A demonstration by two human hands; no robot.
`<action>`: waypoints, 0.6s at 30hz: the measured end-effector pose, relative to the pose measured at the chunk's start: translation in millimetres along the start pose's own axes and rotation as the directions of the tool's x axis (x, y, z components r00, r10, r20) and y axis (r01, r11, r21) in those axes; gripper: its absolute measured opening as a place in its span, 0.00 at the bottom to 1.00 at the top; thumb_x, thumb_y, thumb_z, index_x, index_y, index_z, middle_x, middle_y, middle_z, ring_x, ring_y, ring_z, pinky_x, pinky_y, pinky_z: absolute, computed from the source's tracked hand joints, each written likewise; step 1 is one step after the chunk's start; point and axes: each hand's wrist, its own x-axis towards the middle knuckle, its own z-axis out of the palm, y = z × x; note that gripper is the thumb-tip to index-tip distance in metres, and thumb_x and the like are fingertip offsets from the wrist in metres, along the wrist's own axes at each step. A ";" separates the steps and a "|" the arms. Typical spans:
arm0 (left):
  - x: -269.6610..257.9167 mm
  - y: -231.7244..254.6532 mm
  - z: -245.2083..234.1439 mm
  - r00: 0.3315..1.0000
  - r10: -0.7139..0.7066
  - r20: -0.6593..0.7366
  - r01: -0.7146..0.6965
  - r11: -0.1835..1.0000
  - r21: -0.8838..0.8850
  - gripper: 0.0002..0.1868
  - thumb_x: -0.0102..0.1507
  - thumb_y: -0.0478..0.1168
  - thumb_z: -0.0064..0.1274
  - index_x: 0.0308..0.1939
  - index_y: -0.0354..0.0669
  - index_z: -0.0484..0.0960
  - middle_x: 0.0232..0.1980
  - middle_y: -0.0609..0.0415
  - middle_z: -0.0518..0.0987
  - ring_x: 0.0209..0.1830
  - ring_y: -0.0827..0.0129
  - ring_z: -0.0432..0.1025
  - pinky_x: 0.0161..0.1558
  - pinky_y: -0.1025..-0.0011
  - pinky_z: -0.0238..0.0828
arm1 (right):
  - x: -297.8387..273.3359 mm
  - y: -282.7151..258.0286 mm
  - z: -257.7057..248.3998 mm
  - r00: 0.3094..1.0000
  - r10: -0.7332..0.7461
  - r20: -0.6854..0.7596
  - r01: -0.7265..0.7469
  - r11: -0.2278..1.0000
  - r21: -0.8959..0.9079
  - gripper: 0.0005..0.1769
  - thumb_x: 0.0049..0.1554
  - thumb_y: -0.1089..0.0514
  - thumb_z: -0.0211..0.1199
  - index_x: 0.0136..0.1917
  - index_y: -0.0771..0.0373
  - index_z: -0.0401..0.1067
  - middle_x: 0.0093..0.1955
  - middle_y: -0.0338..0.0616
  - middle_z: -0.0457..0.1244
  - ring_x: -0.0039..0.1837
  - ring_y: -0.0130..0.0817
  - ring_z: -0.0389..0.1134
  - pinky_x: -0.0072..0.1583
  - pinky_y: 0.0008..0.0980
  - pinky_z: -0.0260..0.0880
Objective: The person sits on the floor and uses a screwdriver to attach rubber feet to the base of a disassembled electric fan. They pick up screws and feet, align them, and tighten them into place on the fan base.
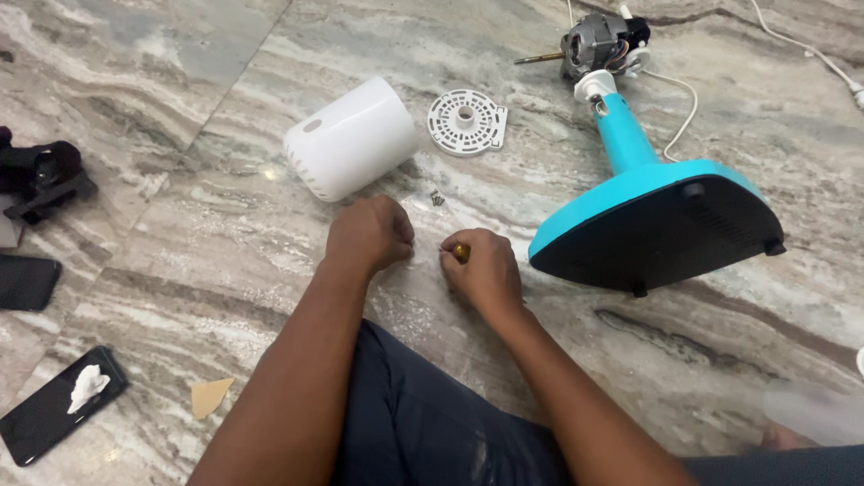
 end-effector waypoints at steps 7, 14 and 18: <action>1.6 -1.2 0.6 0.999 -0.016 0.028 0.017 0.999 -0.037 0.12 0.46 0.40 0.72 0.33 0.53 0.90 0.38 0.59 0.87 0.40 0.66 0.82 0.45 0.66 0.78 | -0.4 3.4 1.3 1.000 -0.002 -0.023 0.003 1.000 0.027 0.10 0.47 0.57 0.72 0.44 0.59 0.82 0.43 0.52 0.72 0.45 0.44 0.76 0.51 0.38 0.75; 2.8 -4.3 0.5 1.000 -0.003 0.015 0.003 1.000 -0.028 0.13 0.46 0.38 0.71 0.34 0.54 0.90 0.38 0.59 0.87 0.40 0.65 0.81 0.45 0.66 0.77 | 0.5 3.3 5.9 0.999 -0.004 -0.044 0.005 1.000 0.022 0.10 0.47 0.56 0.71 0.44 0.59 0.82 0.43 0.52 0.72 0.46 0.46 0.75 0.52 0.38 0.75; 2.2 -3.3 1.2 1.000 0.004 0.025 -0.003 0.999 -0.042 0.13 0.46 0.38 0.71 0.34 0.53 0.90 0.38 0.58 0.88 0.40 0.66 0.82 0.44 0.66 0.78 | -1.0 4.4 6.2 0.996 -0.051 -0.070 0.049 0.998 -0.024 0.09 0.47 0.56 0.70 0.42 0.59 0.83 0.43 0.52 0.72 0.47 0.48 0.74 0.53 0.41 0.73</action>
